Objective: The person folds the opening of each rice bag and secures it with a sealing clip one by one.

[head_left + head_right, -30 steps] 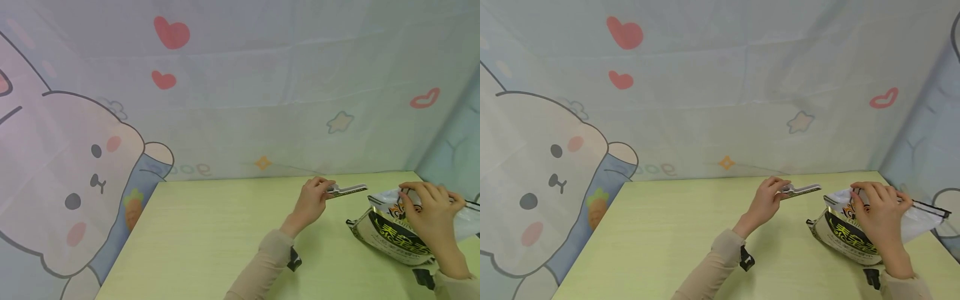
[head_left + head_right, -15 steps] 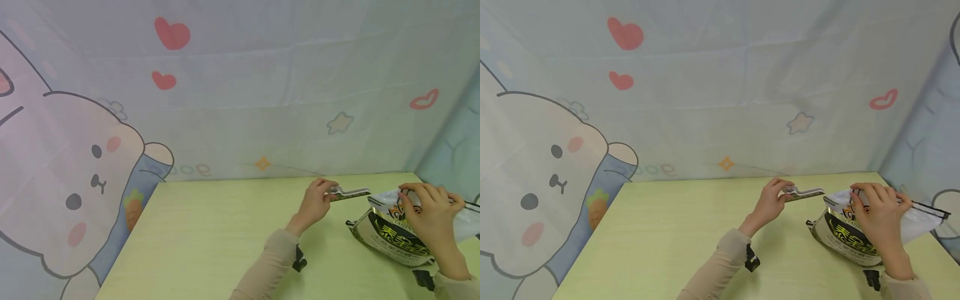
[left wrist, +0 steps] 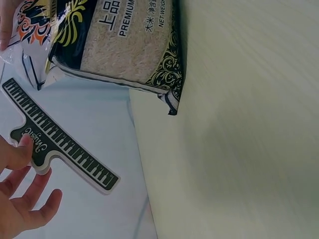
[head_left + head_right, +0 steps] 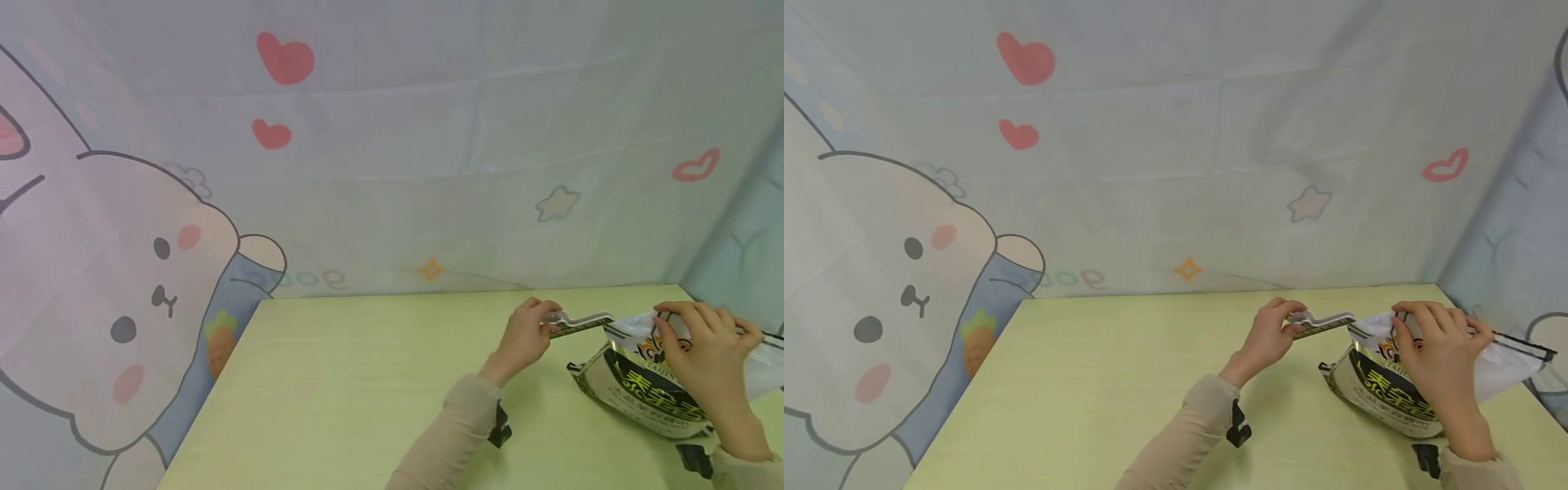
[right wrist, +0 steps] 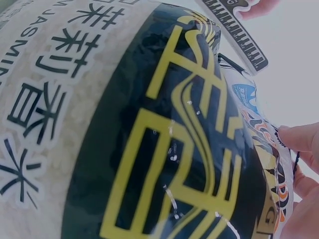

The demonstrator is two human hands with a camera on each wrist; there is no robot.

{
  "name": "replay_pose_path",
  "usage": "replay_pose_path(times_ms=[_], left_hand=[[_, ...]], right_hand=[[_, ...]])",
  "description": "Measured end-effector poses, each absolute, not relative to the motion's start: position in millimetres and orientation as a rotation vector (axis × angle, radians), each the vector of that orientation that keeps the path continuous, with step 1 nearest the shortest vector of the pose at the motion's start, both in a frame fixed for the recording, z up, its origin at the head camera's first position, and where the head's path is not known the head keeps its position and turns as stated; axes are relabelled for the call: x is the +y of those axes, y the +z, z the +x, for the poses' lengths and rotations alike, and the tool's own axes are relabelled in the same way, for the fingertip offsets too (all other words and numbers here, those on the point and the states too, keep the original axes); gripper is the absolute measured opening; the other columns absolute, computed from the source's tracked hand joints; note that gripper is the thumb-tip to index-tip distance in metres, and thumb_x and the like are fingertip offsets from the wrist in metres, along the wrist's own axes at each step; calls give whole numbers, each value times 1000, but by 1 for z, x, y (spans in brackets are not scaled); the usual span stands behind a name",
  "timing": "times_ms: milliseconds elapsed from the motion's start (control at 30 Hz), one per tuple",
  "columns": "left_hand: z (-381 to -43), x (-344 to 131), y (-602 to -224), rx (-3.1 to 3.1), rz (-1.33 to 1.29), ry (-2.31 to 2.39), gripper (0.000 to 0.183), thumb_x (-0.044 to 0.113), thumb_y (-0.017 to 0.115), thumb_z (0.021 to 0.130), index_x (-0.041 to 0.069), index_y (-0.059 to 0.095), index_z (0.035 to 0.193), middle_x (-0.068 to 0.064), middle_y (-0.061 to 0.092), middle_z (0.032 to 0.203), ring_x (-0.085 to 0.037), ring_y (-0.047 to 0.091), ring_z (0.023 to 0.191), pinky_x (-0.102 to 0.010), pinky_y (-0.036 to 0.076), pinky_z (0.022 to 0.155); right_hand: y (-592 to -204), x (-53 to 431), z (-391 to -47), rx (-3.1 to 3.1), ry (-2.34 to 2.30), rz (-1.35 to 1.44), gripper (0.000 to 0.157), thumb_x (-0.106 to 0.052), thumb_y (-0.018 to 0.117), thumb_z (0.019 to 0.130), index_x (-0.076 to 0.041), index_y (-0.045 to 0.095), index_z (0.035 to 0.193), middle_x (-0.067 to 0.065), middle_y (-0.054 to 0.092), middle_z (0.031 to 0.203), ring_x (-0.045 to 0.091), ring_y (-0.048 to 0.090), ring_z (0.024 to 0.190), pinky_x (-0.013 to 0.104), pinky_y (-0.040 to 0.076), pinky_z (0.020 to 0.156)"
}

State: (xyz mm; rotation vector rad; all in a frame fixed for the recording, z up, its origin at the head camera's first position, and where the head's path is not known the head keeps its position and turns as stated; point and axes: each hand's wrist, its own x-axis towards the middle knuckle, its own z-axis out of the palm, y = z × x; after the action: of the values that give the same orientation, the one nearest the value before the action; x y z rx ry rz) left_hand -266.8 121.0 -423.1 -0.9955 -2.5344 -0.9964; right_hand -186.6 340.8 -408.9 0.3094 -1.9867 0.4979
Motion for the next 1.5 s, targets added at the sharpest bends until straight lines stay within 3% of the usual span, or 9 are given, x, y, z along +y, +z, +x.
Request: replay_pose_path(times_ms=[567, 767, 1267, 1367, 1500], left_hand=[[-270, 127, -430, -2561, -997, -987, 24, 3, 71, 94, 10, 69, 117, -4, 65, 102, -10, 65, 90, -10, 47, 75], [-272, 128, -434, -2553, -1015, -1028, 26, -4, 71, 92, 10, 68, 114, -3, 60, 95, -9, 62, 84, -9, 43, 71], [-276, 128, -437, -2533, -1034, -895, 19, -3, 68, 93, 11, 65, 106, -1, 54, 82, -5, 35, 66, -12, 27, 63], [-277, 128, -438, -2541, -1029, -888, 21, -4, 68, 92, 12, 65, 105, 0, 54, 82, -5, 37, 65, -13, 27, 63], [-279, 129, -440, -2535, -1041, -905, 22, -5, 69, 91, 12, 66, 105, -1, 58, 85, -7, 51, 73, -11, 31, 66]], right_hand=[[-411, 342, -188, -1972, 512, 307, 72, -56, 38, 107, 10, 64, 98, 32, 60, 91, 50, 42, 80, 65, 13, 95], [-411, 341, -187, -1968, 506, 309, 71, -55, 38, 107, 11, 63, 98, 33, 60, 91, 50, 42, 79, 63, 12, 98], [-409, 341, -187, -1975, 500, 309, 71, -55, 37, 107, 11, 63, 98, 33, 60, 91, 47, 40, 76, 66, 12, 93], [-409, 341, -188, -1979, 501, 306, 71, -55, 37, 107, 11, 64, 98, 33, 60, 91, 46, 40, 76, 65, 11, 92], [-410, 342, -188, -1981, 503, 306, 71, -55, 37, 107, 10, 64, 98, 33, 60, 91, 45, 40, 74, 65, 10, 91]])
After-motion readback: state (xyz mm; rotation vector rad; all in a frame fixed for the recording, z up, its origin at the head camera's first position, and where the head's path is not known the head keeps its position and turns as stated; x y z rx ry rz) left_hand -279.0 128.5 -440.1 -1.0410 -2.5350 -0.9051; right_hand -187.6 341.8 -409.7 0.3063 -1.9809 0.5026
